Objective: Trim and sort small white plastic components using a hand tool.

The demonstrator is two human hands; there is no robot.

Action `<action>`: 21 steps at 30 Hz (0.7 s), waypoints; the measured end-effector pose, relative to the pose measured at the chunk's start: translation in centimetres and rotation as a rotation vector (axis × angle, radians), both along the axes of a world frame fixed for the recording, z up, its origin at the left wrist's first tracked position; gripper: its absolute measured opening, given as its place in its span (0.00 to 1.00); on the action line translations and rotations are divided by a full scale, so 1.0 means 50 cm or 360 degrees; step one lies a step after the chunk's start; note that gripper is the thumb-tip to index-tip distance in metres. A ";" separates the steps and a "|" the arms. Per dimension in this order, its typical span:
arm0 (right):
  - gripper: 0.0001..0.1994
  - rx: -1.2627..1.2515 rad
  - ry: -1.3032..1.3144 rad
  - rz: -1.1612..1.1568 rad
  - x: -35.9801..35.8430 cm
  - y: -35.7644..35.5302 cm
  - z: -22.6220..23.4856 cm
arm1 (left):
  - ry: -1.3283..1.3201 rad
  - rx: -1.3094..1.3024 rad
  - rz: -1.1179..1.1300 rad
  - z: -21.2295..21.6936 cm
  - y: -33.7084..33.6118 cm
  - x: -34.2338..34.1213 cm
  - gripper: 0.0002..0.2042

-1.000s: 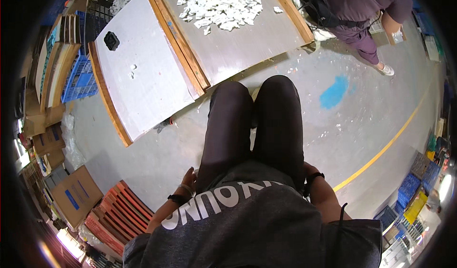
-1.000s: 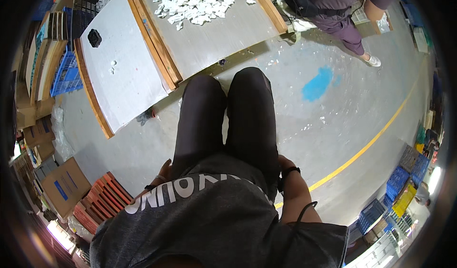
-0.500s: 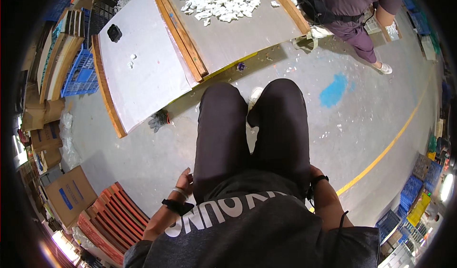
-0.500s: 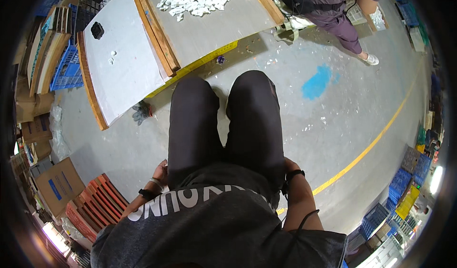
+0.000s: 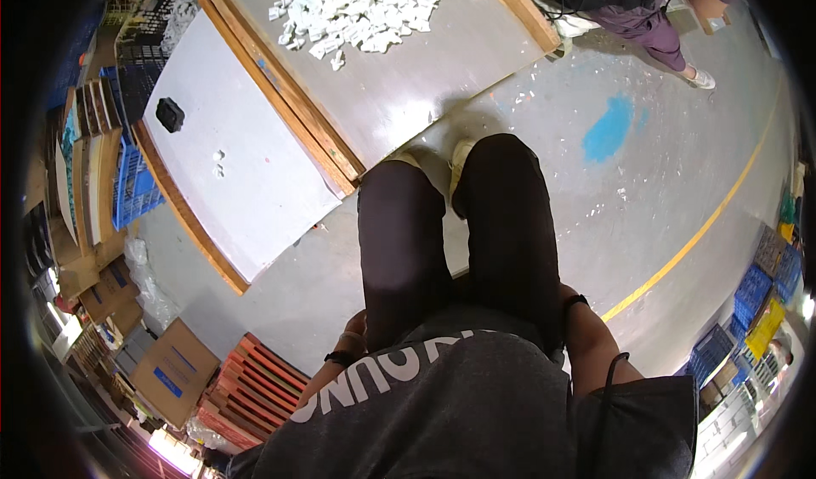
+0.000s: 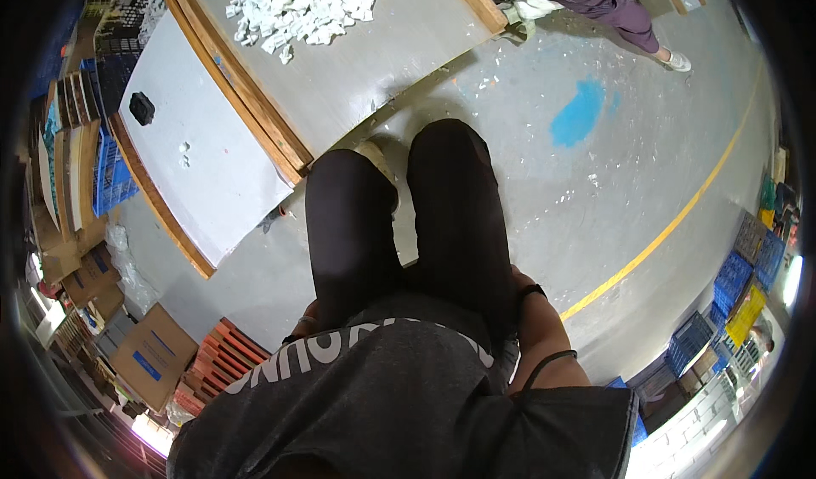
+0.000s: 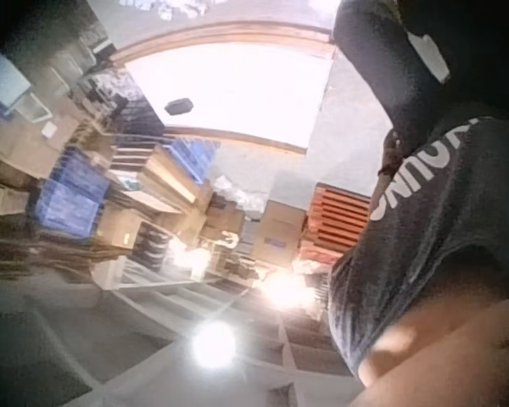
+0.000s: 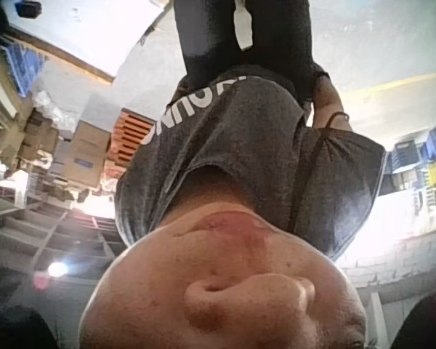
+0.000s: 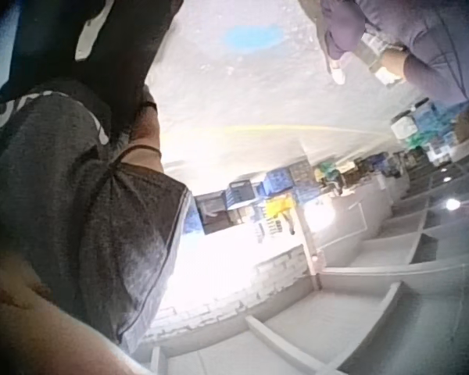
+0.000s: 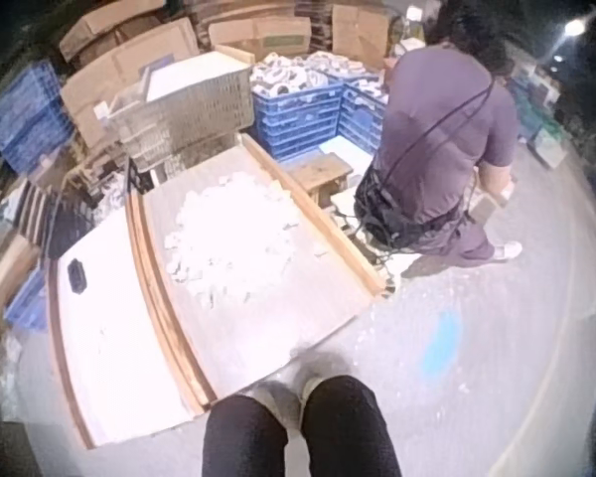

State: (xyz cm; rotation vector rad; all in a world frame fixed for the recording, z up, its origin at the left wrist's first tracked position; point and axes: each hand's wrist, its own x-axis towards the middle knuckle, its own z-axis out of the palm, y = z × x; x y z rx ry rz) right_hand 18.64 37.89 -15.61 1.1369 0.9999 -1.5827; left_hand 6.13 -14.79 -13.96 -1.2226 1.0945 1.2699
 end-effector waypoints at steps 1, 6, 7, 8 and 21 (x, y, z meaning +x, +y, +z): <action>0.20 0.0039 -0.0019 0.0063 -0.006 0.003 0.004 | 0.0016 -0.0192 -0.0072 0.024 0.030 -0.023 0.14; 0.20 0.0227 -0.0047 0.0446 -0.080 0.004 -0.033 | 0.0371 0.0070 -0.0296 -0.099 -0.081 -0.011 0.12; 0.20 0.0272 -0.0042 0.0524 -0.079 0.014 -0.039 | 0.0238 0.0061 -0.0322 -0.104 -0.087 -0.025 0.11; 0.20 0.0317 -0.0034 0.0604 -0.074 0.023 -0.040 | 0.0107 0.0049 -0.0344 -0.106 -0.090 -0.031 0.12; 0.19 0.0888 -0.0014 0.0797 -0.117 0.089 -0.035 | 0.0394 -0.0081 -0.0278 -0.030 -0.054 -0.034 0.15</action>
